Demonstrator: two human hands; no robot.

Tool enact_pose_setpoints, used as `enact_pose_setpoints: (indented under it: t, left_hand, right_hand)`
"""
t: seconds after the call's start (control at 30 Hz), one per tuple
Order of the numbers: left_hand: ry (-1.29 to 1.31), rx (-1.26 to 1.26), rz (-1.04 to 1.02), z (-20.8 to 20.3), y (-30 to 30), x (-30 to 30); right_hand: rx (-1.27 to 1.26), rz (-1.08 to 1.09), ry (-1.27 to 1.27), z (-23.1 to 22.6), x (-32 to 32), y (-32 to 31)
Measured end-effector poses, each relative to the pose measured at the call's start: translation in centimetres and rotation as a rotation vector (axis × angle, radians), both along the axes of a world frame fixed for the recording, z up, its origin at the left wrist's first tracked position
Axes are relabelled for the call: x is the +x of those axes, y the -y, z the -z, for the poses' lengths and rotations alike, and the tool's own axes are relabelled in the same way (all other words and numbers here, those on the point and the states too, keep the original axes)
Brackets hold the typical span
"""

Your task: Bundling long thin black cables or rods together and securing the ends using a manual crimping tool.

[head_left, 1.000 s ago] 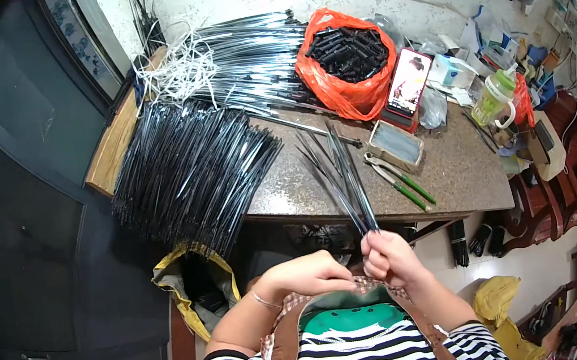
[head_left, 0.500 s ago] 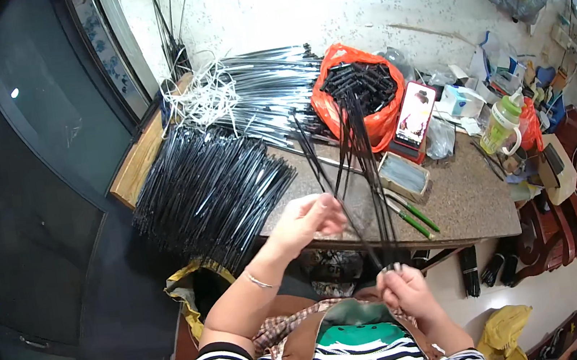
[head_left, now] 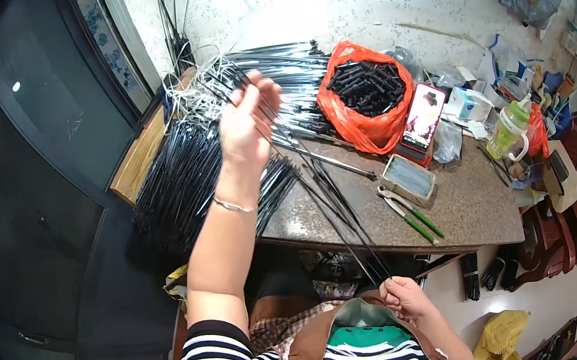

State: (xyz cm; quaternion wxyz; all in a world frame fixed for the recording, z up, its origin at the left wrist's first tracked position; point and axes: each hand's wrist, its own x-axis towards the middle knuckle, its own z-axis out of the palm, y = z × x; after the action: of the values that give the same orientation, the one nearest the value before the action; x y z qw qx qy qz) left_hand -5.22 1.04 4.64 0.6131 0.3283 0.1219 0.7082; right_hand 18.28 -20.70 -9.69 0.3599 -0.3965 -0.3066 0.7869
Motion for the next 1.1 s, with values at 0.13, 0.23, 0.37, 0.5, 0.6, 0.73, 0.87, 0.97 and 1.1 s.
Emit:
enact_pose_setpoints:
  t: [0.13,0.23,0.37,0.5,0.6,0.73,0.87,0.97,1.1]
  left_hand:
    - [-0.002,0.068,-0.161,-1.9,-1.6,-2.0]
    - [-0.149,0.226,-0.157,-3.1,-2.5,-4.4]
    - [-0.397,0.031,-0.076,-3.6,1.1,-3.5]
    - [-0.554,-0.054,-0.096,-0.6,4.8,0.6]
    - [-0.513,-0.21,0.141,1.9,7.6,3.1]
    - [-0.416,-0.343,0.278,4.0,8.0,4.1]
    - [-0.479,-0.316,0.164,3.9,7.1,3.6]
    - [-0.5,-0.295,0.179,3.7,6.8,3.7]
    - [-0.427,-0.322,0.329,4.2,7.0,4.8]
  right_hand:
    - [0.112,-0.028,0.676,1.0,0.1,-0.3]
    - [0.432,0.121,0.945,-0.3,-0.1,-1.7]
    - [0.489,0.307,0.728,-1.9,0.2,-1.3]
    - [0.379,0.439,0.112,-5.5,-1.9,-2.7]
    - [0.403,0.252,0.008,-5.9,-3.1,-3.4]
    - [0.735,0.271,0.678,-5.1,-5.8,-3.4]
    - [0.557,0.522,0.192,-4.5,-5.0,-4.2]
    - [0.663,0.594,0.251,-5.3,-4.7,-5.3]
    - [0.695,0.426,0.507,-4.4,-6.4,-4.8]
